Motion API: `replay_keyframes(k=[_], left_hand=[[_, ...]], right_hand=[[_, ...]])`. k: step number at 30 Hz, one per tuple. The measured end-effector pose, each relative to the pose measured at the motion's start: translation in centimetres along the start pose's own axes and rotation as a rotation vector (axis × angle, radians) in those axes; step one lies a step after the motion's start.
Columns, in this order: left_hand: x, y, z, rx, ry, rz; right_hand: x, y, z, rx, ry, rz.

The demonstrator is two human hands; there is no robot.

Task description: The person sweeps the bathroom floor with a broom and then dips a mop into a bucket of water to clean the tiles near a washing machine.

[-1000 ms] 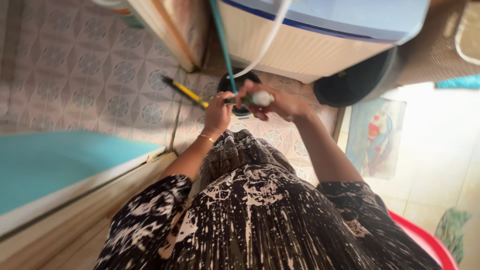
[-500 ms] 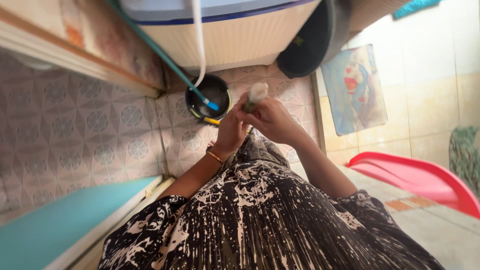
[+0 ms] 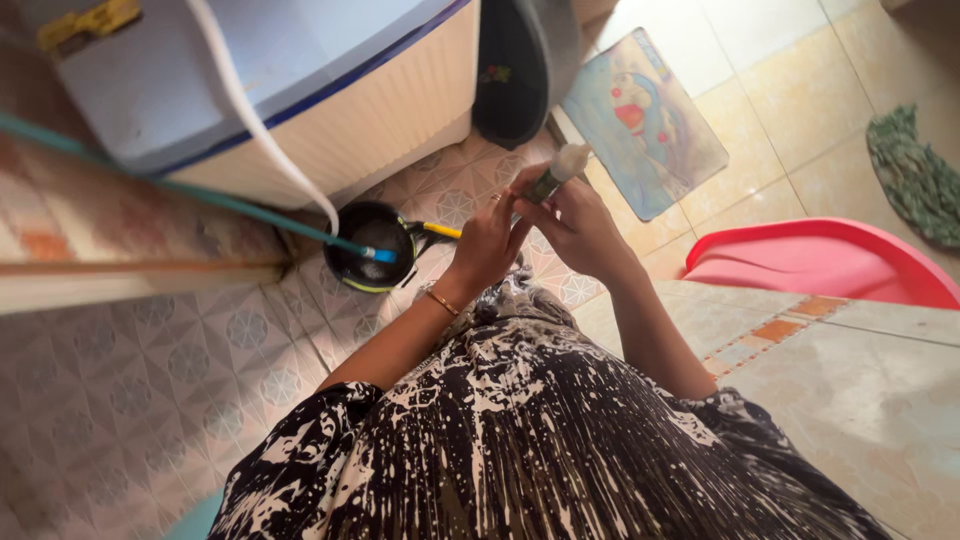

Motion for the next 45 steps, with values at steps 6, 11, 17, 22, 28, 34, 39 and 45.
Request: replay_keyframes(k=[6,11,17,22,28,34,39,45], left_hand=[[-0.6,4.2,-1.2,-0.087,-0.168,0.048],[-0.7,9.9,-1.3,-0.189,-0.212,0.224],[-0.9,13.4,0.1,-0.118,-0.256,0.416],[-3.2,15.1,0.1,-0.114,-0.281,0.589],[-6.3,16.7,0.0,-0.108,-0.275,0.692],[-10.0,18.6,0.3,-0.056,-0.254,0.721],[-14.7,19.5,0.8,0.017,-0.140,0.866],[-19.7,19.5,1.7,0.086,-0.132,1.028]], right_hand=[[2.1,0.3,-3.0,-0.098,0.004,-0.159],[5.1,0.5,-7.4,-0.173,-0.039,-0.310],[12.4,-3.6,-11.7,-0.362,-0.089,-0.552],[15.9,-8.1,-15.5,-0.435,0.013,-0.751],[20.7,-13.3,-24.1,-0.419,0.162,-0.888],[26.4,-18.3,-32.6,-0.502,0.332,-0.915],[28.6,-20.8,-40.6,-0.482,0.268,-0.949],[27.8,-22.3,-45.8,-0.666,0.234,-0.850]])
Point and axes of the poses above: each hand's wrist, its own y-axis towards the middle knuckle, its own x-axis out of the back of the hand, z = x × y, the point moved 3 cm from there along y, towards the middle knuckle, and after that the axes turned 10 degrees about -y, right-handed, at the moved point
